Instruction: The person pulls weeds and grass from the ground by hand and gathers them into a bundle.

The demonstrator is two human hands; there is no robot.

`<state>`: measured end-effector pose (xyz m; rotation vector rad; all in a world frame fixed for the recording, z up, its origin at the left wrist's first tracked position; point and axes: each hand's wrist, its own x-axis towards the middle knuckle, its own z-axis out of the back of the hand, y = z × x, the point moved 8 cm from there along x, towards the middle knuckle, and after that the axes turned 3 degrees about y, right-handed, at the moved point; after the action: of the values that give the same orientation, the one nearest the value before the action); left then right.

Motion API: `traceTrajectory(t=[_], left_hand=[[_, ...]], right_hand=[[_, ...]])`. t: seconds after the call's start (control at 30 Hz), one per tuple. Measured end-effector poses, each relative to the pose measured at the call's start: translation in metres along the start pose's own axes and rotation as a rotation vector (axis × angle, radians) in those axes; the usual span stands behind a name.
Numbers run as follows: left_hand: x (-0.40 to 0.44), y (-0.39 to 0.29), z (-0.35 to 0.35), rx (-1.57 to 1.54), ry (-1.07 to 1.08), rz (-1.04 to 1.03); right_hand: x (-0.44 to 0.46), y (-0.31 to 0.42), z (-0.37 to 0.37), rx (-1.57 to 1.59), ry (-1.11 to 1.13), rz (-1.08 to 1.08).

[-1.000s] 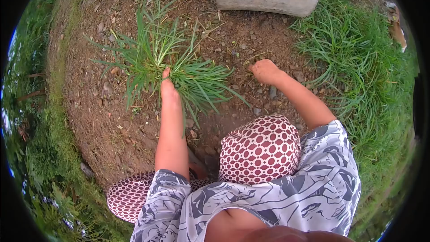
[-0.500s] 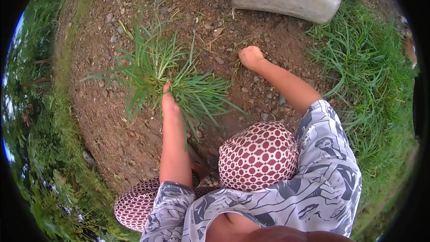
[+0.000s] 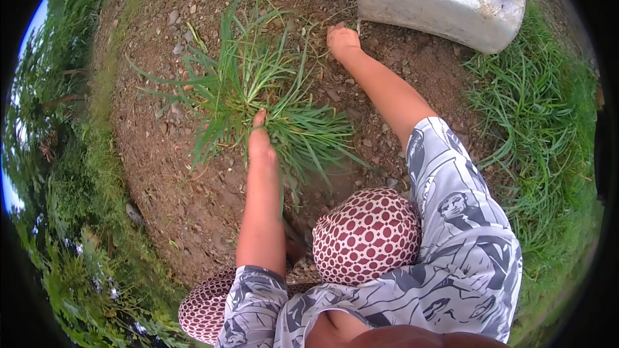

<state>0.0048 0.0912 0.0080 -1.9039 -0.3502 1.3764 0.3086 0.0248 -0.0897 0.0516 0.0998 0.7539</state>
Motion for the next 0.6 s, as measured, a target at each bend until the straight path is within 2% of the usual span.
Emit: traceTrajectory(t=[0.1, 0.13, 0.23, 0.27, 0.3, 0.33, 0.43, 0.47, 0.5, 0.53, 0.57, 0.6], left_hand=[[0.013, 0.007, 0.015, 0.073, -0.046, -0.018], [-0.014, -0.002, 0.0, 0.083, -0.097, 0.012], [-0.011, 0.007, 0.001, 0.07, -0.063, 0.024], [-0.014, 0.011, -0.001, 0.062, -0.054, 0.052], [-0.016, 0.016, -0.004, 0.059, -0.046, 0.086], [-0.012, 0.019, -0.005, 0.079, -0.045, 0.058], [-0.009, 0.032, -0.005, 0.122, -0.035, 0.087], [-0.011, 0.036, -0.008, 0.104, -0.04, 0.111], [-0.007, 0.038, -0.008, 0.113, -0.038, 0.112], [-0.002, 0.043, -0.007, 0.119, -0.033, 0.115], [0.001, 0.047, -0.007, 0.127, -0.031, 0.12], [-0.002, 0.05, -0.01, 0.142, -0.03, 0.142]], right_hand=[[-0.009, -0.003, 0.016, 0.105, 0.206, -0.222], [-0.008, -0.004, 0.01, 0.1, 0.235, -0.27], [-0.016, -0.008, -0.012, 0.192, 0.363, -0.218], [-0.022, -0.013, -0.004, 0.213, 0.272, -0.229], [-0.035, -0.02, 0.007, 0.359, 0.303, -0.232], [-0.041, -0.022, 0.011, 0.356, 0.404, -0.208], [-0.068, -0.011, 0.035, 0.471, 0.181, -0.03], [-0.082, -0.009, 0.045, 0.535, 0.198, -0.089], [-0.104, -0.007, 0.071, 0.686, 0.094, -0.087], [-0.114, 0.002, 0.074, 0.624, 0.154, -0.087], [-0.127, 0.008, 0.073, 0.828, 0.105, -0.154], [-0.15, 0.019, 0.105, 0.894, -0.036, -0.055]])
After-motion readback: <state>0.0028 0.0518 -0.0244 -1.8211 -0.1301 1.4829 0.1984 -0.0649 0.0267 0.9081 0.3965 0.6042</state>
